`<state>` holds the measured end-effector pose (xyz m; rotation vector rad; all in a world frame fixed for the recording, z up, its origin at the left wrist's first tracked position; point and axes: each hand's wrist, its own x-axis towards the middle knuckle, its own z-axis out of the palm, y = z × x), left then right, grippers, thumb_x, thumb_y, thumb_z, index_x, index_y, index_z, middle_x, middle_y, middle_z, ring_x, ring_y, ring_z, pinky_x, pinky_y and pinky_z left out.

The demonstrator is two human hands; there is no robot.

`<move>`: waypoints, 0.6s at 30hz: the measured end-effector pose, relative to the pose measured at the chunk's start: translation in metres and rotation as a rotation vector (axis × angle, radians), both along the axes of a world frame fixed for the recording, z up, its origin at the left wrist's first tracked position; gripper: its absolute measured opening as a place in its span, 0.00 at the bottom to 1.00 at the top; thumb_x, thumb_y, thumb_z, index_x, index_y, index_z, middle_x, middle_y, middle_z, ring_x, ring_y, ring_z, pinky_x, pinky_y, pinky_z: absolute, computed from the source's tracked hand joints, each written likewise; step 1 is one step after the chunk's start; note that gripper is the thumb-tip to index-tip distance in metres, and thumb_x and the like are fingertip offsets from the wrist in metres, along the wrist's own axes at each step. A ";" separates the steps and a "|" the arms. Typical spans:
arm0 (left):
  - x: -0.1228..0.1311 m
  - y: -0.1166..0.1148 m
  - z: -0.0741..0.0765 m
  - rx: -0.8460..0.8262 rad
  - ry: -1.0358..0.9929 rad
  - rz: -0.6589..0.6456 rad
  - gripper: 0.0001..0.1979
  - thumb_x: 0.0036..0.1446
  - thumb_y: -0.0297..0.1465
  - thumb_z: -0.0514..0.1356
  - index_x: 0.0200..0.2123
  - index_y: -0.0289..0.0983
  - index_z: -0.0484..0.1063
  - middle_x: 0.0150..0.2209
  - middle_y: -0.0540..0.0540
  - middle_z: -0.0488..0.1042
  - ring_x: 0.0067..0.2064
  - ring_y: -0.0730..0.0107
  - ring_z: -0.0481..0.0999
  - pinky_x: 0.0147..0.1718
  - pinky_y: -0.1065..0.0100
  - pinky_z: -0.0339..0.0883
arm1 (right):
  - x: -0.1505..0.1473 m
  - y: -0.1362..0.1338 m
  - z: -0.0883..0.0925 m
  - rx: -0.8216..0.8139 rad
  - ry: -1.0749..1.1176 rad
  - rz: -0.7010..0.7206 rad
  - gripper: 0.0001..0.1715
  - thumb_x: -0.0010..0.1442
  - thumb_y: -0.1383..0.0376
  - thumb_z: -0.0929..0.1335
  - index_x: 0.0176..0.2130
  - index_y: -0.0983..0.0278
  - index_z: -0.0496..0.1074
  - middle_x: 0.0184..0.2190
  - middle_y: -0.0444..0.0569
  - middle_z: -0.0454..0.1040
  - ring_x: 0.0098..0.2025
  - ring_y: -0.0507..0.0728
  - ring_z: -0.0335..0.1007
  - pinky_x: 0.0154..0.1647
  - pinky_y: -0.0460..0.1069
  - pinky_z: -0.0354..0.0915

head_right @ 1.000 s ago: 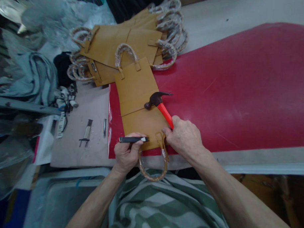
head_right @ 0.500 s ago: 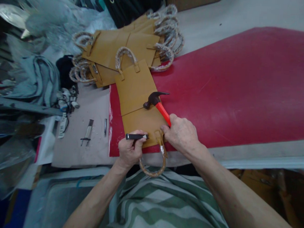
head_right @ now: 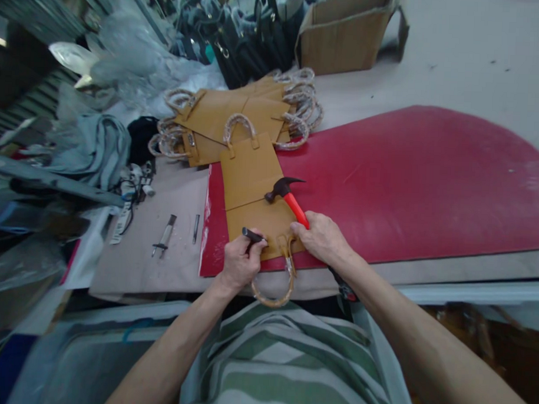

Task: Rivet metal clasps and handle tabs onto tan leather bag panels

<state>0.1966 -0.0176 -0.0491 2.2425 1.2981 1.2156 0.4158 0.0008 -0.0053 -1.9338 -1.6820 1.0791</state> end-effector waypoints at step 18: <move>0.003 0.001 -0.008 -0.016 -0.009 -0.022 0.05 0.61 0.26 0.58 0.39 0.38 0.72 0.33 0.43 0.80 0.34 0.61 0.83 0.34 0.66 0.76 | 0.016 -0.066 0.106 0.598 -0.354 0.370 0.19 0.70 0.52 0.56 0.29 0.56 0.57 0.14 0.40 0.59 0.13 0.52 0.51 0.21 0.50 0.41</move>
